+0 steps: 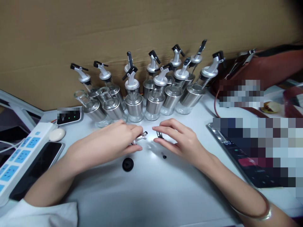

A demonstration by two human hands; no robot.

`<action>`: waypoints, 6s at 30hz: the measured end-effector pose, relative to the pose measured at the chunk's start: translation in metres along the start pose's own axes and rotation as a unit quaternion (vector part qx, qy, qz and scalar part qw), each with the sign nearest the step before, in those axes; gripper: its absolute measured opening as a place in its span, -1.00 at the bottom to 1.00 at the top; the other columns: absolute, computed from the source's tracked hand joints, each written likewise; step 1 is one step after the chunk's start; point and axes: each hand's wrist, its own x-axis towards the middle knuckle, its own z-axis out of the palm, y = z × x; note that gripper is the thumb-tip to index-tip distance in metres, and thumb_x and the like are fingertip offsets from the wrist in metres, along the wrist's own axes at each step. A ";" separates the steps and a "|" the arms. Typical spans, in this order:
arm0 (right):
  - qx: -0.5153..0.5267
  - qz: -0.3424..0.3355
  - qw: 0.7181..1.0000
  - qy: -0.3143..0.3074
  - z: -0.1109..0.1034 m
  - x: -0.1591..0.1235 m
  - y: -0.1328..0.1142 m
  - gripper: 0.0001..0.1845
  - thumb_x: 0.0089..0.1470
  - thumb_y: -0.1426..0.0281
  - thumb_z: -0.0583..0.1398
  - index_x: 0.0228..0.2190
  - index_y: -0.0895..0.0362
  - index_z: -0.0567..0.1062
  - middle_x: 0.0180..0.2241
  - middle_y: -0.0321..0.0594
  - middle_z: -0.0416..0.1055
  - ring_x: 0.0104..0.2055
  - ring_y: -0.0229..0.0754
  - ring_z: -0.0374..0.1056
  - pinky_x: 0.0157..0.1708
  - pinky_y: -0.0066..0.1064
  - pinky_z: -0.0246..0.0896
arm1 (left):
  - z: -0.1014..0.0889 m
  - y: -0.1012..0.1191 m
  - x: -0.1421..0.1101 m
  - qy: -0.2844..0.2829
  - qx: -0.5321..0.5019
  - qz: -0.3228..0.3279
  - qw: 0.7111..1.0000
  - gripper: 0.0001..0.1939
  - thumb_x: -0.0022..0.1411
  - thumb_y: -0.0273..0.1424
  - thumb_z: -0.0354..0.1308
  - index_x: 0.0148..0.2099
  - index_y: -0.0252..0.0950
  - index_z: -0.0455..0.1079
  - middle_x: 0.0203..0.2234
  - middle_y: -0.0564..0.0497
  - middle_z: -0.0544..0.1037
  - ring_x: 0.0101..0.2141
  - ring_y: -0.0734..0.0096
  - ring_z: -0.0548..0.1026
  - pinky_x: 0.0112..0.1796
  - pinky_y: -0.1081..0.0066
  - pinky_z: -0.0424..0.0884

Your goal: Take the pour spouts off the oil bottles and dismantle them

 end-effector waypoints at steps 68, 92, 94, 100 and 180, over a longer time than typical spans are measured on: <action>0.240 0.149 0.959 -0.010 -0.003 0.003 -0.031 -0.87 0.20 0.44 0.02 -0.38 0.15 0.32 -0.50 -0.32 0.27 -0.44 -0.29 0.20 -0.43 -0.46 0.10 | 0.012 0.019 0.028 0.261 0.028 0.204 0.943 -0.82 0.34 -0.50 -0.14 -0.28 -0.35 0.27 -0.51 0.01 0.47 -0.48 0.45 0.38 -0.37 0.43 0.34; 0.362 0.193 0.911 -0.033 -0.002 0.003 -0.031 -0.66 0.29 0.20 -0.05 -0.43 0.10 0.31 -0.49 -0.36 0.25 -0.46 -0.31 0.18 -0.46 -0.48 0.06 | 0.010 0.025 0.022 0.263 0.017 0.189 0.946 -0.82 0.37 -0.47 -0.15 -0.26 -0.37 0.25 -0.48 0.00 0.48 -0.49 0.48 0.38 -0.39 0.45 0.35; 0.389 0.211 0.896 -0.036 -0.002 0.003 -0.032 -0.64 0.27 0.16 -0.03 -0.44 0.11 0.32 -0.50 -0.35 0.23 -0.46 -0.30 0.16 -0.45 -0.46 0.04 | 0.010 0.024 0.022 0.267 0.029 0.193 0.944 -0.83 0.36 -0.48 -0.13 -0.24 -0.38 0.25 -0.48 -0.01 0.48 -0.50 0.47 0.36 -0.42 0.46 0.33; 0.470 0.261 0.841 -0.057 0.001 0.002 -0.031 -0.59 0.23 0.07 -0.01 -0.47 0.11 0.28 -0.56 -0.40 0.08 -0.52 -0.30 0.02 -0.50 -0.44 -0.06 | 0.010 0.023 0.020 0.267 0.065 0.197 0.941 -0.82 0.36 -0.50 -0.14 -0.28 -0.36 0.24 -0.49 0.02 0.45 -0.51 0.47 0.34 -0.40 0.44 0.29; 0.483 0.343 0.799 -0.103 -0.004 0.008 -0.021 -0.79 0.10 0.27 0.15 -0.44 0.17 0.40 -0.53 -0.26 0.44 -0.51 -0.30 0.34 -0.46 -0.46 0.24 | 0.022 0.012 0.033 0.275 0.097 0.176 0.940 -0.69 0.36 -0.40 -0.13 -0.41 -0.31 0.31 -0.65 0.09 0.41 -0.61 0.48 0.35 -0.48 0.43 0.16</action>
